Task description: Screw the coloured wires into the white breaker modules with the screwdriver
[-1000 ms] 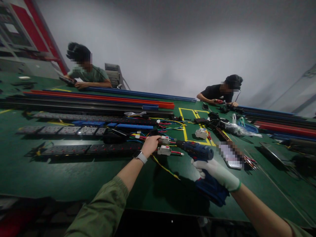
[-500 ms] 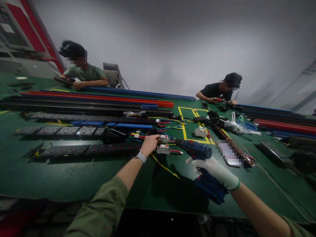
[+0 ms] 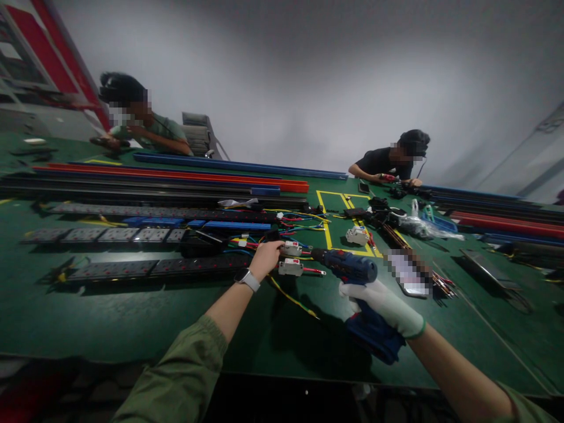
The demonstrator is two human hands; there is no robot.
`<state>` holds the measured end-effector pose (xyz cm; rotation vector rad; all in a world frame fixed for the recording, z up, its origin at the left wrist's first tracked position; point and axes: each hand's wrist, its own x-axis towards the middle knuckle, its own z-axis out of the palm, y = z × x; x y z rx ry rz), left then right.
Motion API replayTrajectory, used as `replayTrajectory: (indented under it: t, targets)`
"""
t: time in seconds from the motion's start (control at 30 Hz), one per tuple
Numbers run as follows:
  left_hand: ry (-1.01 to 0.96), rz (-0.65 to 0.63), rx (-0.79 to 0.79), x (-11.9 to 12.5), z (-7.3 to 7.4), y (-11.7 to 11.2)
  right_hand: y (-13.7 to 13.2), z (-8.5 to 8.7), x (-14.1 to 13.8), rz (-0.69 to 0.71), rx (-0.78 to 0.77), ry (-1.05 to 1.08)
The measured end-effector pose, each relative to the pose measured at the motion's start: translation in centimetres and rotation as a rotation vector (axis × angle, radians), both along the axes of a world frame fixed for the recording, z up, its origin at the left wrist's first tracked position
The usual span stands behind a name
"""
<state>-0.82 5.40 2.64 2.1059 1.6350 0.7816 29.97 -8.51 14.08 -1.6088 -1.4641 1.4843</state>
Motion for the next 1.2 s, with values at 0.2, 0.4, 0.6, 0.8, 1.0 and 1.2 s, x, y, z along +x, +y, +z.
replayTrajectory:
  t: [0.2, 0.4, 0.6, 0.8, 1.0, 1.2]
  targets:
    - [0.004, 0.001, -0.005, 0.0, 0.0, 0.0, 0.3, -0.5, 0.3, 0.014, 0.012, 0.007]
    - [0.021, 0.005, 0.004, 0.0, -0.1, 0.0, 0.3, -0.4, 0.2, 0.008, 0.017, -0.008]
    - [0.017, 0.009, 0.021, 0.0, -0.3, 0.2, 0.1, -0.1, -0.1, -0.009, 0.015, -0.044]
    - [0.010, 0.002, 0.021, -0.1, -0.4, 0.1, 0.1, 0.0, -0.1, -0.006, -0.010, -0.043]
    - [-0.010, 0.005, 0.010, 0.0, -0.1, 0.0, 0.4, -0.8, 0.4, 0.021, 0.008, -0.009]
    - [-0.014, 0.012, -0.015, 0.0, -0.1, 0.1, 0.0, 0.2, -0.4, -0.008, -0.002, 0.003]
